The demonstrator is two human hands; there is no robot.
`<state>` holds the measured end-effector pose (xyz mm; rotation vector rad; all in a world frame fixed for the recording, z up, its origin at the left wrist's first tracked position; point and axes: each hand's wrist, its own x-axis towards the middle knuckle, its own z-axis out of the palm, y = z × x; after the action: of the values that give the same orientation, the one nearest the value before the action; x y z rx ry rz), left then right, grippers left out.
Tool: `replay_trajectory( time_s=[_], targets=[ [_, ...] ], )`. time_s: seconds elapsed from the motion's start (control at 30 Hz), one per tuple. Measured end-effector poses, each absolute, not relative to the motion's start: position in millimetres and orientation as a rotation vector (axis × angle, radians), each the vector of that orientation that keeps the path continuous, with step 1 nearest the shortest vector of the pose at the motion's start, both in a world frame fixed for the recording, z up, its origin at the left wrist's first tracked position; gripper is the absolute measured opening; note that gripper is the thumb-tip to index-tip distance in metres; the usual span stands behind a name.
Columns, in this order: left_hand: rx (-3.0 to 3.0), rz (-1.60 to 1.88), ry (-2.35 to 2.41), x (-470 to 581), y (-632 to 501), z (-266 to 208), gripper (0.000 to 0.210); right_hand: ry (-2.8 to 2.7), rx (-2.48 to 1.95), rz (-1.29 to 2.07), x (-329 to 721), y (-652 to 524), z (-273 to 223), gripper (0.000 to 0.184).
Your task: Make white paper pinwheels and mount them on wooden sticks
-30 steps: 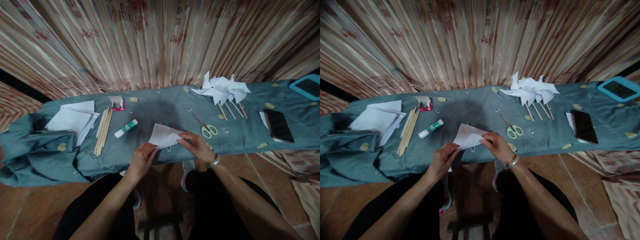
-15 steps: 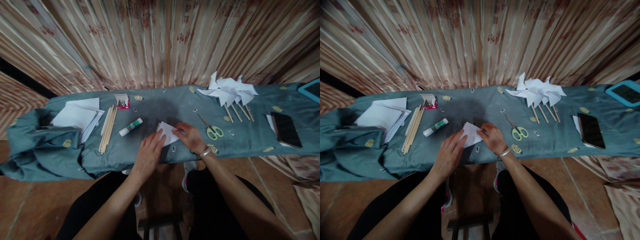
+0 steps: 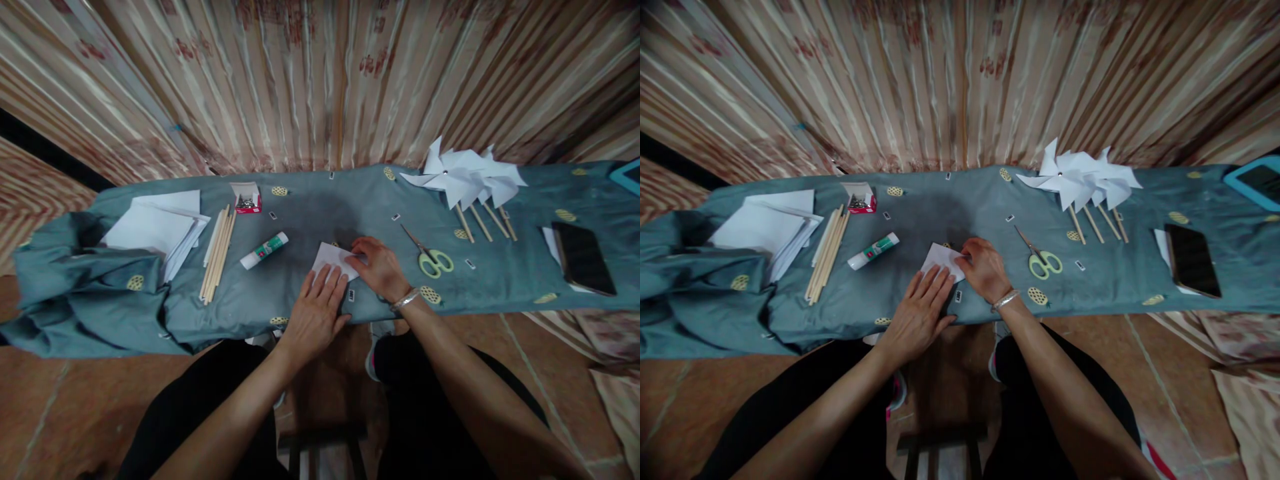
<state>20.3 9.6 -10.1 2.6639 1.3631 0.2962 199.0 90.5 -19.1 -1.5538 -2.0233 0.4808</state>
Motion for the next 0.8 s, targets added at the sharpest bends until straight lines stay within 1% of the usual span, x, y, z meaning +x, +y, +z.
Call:
replay_trajectory(
  time_s=[0.4,0.5,0.57,0.67,0.7,0.8],
  targets=[
    [2.633,0.304,1.364,22,9,-12,0.065,-2.034,-1.561,0.444,197,90,-19,0.008],
    [2.637,0.297,1.364,22,9,-13,0.065,-2.056,-1.563,0.427,196,88,-18,0.011],
    [2.645,0.281,1.36,22,9,-14,0.067,-2.059,-1.598,0.361,194,83,-17,0.019],
    [2.664,0.263,1.356,22,8,-16,0.071,-2.063,-1.64,0.211,191,67,-16,0.046],
    [2.671,0.261,1.356,22,8,-16,0.072,-2.075,-1.637,0.18,191,61,-17,0.052],
    [2.685,0.262,1.357,23,8,-18,0.073,-2.072,-1.656,0.149,192,44,-22,0.057]
  ],
)
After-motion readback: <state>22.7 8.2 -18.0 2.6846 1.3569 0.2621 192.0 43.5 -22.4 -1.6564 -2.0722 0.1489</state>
